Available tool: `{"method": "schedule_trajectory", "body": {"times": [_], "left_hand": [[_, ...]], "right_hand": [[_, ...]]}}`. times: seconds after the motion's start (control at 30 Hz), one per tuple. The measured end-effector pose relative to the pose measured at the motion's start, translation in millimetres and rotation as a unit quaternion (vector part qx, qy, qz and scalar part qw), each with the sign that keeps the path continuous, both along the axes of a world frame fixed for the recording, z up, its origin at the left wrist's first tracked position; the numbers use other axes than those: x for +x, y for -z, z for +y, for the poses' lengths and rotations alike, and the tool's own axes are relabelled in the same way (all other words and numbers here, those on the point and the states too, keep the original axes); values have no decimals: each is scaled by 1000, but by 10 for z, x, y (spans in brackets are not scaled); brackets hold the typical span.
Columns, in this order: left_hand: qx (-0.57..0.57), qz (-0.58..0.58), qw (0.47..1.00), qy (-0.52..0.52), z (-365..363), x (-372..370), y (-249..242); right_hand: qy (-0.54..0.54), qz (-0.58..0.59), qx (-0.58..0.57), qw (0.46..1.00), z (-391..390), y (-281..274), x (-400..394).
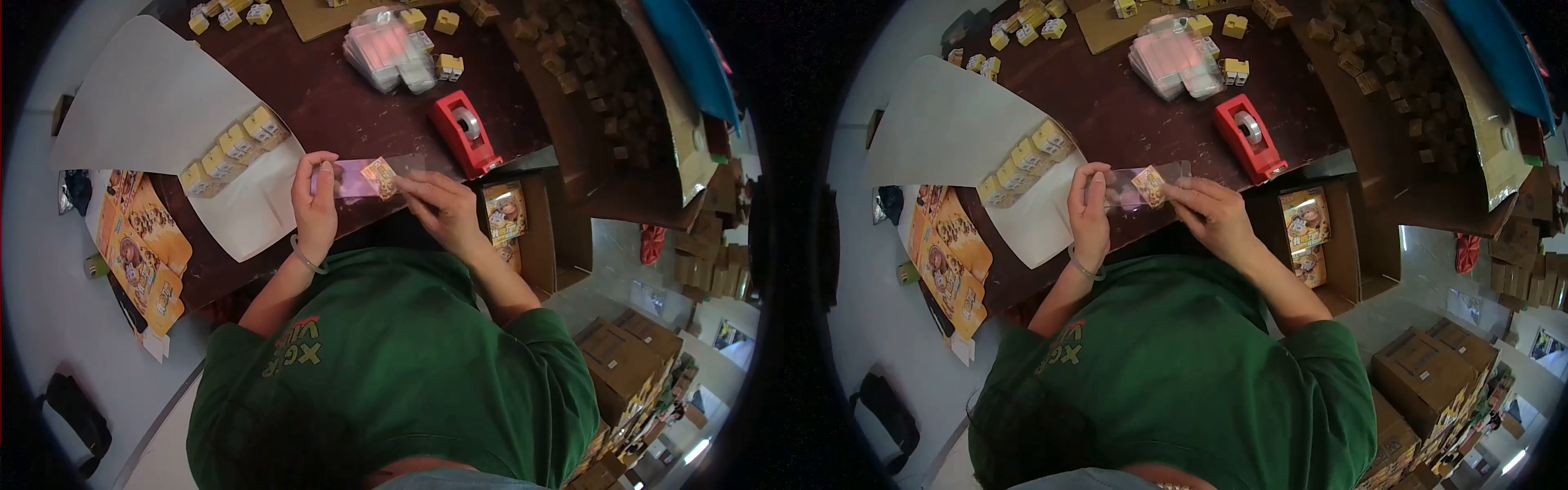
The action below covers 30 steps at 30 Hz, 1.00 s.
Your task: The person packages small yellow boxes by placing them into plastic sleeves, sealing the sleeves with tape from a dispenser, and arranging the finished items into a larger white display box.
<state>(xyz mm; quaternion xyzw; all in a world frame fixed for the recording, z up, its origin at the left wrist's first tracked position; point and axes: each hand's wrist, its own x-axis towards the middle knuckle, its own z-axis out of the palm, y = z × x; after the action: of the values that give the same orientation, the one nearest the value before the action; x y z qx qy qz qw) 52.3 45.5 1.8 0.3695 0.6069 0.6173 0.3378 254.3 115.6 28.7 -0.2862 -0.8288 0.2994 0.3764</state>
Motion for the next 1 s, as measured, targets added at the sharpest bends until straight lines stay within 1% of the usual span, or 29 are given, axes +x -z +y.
{"method": "schedule_trajectory", "body": {"times": [0.1, 0.13, 0.2, 0.23, 0.27, 0.4, 0.5, 0.6, 0.67, 0.7, 0.8, 0.9, 1.0], "left_hand": [[-33, -84, 995, 32, 17, -7, 45], [-47, -111, 992, 40, 20, -4, 45], [-102, -273, 953, 81, 23, -15, -16], [-129, -350, 922, 101, 25, -23, -36], [-126, -365, 914, 120, 17, -43, 12], [-91, -372, 921, 76, 22, 10, 28], [-79, -361, 927, 72, 27, 5, 27], [-103, -349, 928, 82, 12, 20, -77], [-120, -348, 925, 90, 8, 22, -100], [-110, -344, 927, 98, 6, 25, -95], [-88, -319, 938, 101, -11, 40, -85], [-76, -280, 954, 77, -16, 83, -116], [-54, -275, 958, 60, -7, 75, -111]], "right_hand": [[-13, 24, -166, 986, 53, -53, 29], [-29, 5, -155, 987, 69, -105, 39], [-62, -30, -136, 988, 83, -216, 37], [-71, -21, -142, 987, 93, -231, 27], [-80, -12, -148, 986, 116, -240, 19], [-83, -9, -145, 986, 42, -269, 25], [-86, 16, -206, 975, 0, -307, 31], [-114, 72, -324, 936, 31, -252, 83], [-119, 47, -267, 955, 105, -262, 130], [-122, 33, -239, 963, 123, -268, 142], [-34, 2, -250, 968, 88, -276, 122], [25, 21, -236, 971, -28, -271, 20], [-13, 77, -267, 961, -18, -199, -5]]}}
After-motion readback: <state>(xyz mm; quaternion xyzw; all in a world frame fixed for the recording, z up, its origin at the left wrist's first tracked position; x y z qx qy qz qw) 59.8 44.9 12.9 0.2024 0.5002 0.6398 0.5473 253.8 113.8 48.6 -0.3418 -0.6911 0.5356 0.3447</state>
